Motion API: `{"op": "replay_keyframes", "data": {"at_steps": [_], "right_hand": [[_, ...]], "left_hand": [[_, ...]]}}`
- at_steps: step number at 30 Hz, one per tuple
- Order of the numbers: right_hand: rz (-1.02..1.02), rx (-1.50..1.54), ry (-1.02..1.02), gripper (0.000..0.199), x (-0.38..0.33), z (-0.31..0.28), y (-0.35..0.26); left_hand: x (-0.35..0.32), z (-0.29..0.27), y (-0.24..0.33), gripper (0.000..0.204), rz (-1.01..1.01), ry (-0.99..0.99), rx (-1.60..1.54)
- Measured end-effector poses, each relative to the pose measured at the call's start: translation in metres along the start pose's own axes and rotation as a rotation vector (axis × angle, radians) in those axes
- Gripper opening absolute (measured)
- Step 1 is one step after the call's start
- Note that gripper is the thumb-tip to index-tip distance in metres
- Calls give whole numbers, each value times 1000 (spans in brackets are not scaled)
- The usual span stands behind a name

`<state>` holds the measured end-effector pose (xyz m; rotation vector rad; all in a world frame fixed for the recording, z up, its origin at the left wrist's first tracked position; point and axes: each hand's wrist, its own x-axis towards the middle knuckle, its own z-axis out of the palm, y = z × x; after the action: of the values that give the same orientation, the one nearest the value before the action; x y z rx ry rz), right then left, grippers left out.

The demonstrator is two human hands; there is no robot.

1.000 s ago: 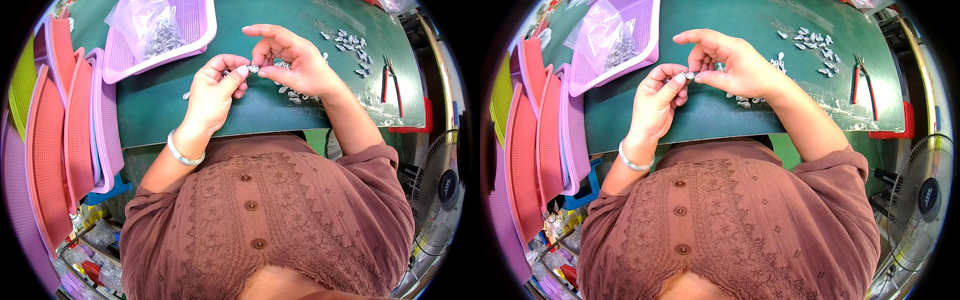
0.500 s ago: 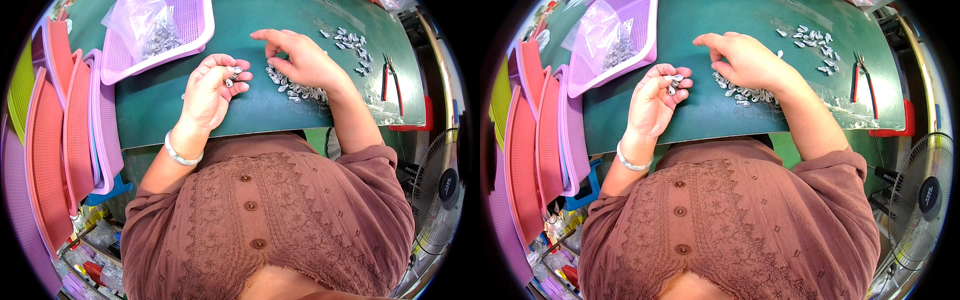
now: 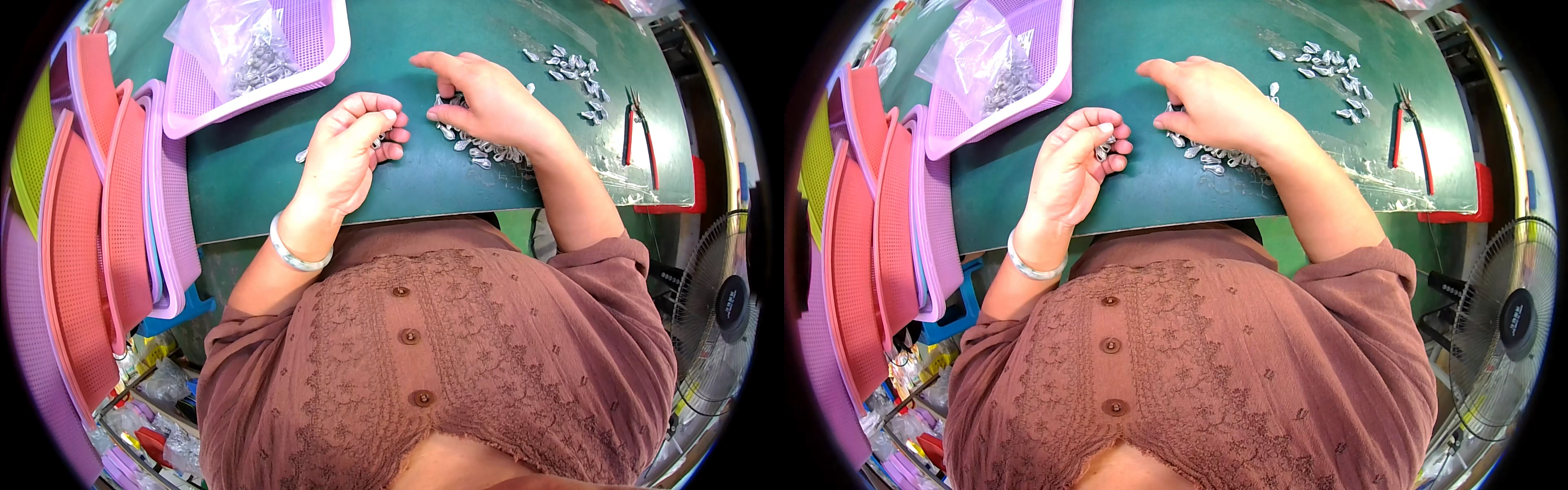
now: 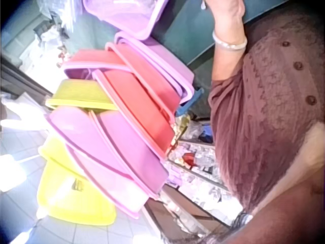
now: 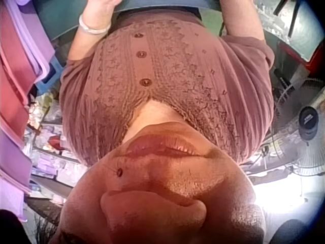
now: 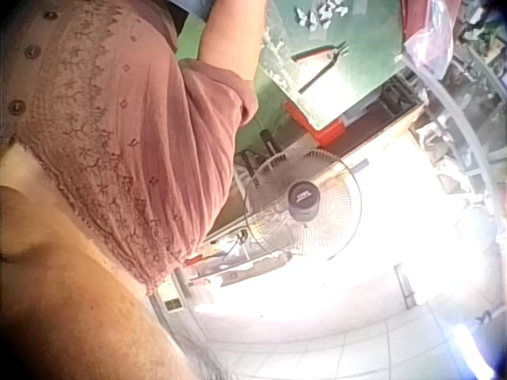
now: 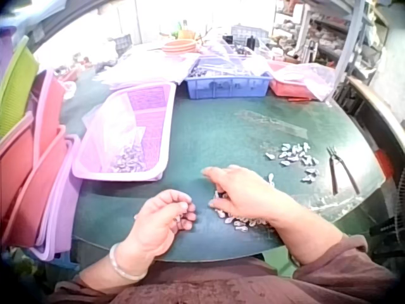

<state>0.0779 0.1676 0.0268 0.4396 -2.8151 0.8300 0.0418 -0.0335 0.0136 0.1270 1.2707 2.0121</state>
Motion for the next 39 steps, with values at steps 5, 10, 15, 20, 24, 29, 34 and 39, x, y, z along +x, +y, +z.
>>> {"op": "replay_keyframes", "data": {"at_steps": [5, 10, 15, 20, 24, 29, 34, 39], "right_hand": [[-5, 35, 41, 50, 1, 8, 4], [92, 197, -13, 48, 2, 6, 0], [87, 624, -16, 47, 4, 2, -4], [113, 849, -59, 47, 5, 2, -7], [171, 961, -103, 46, 5, 1, -10], [202, 1046, -129, 45, 5, -1, -12], [236, 1101, -148, 43, 6, -2, -12], [239, 1136, -132, 39, 6, -2, -12]], "left_hand": [[0, 0, -1, 10, -3, -7, 25], [0, 1, -1, 10, -8, 6, 46], [1, 3, -2, 10, -15, -3, 97], [0, 6, -1, 11, -12, -18, 123], [0, 8, -1, 11, 17, -32, 117], [-2, 13, 2, 7, 39, -44, 130], [-2, 16, 5, 7, 31, -52, 123], [-2, 17, 4, 8, 54, -54, 120]]}}
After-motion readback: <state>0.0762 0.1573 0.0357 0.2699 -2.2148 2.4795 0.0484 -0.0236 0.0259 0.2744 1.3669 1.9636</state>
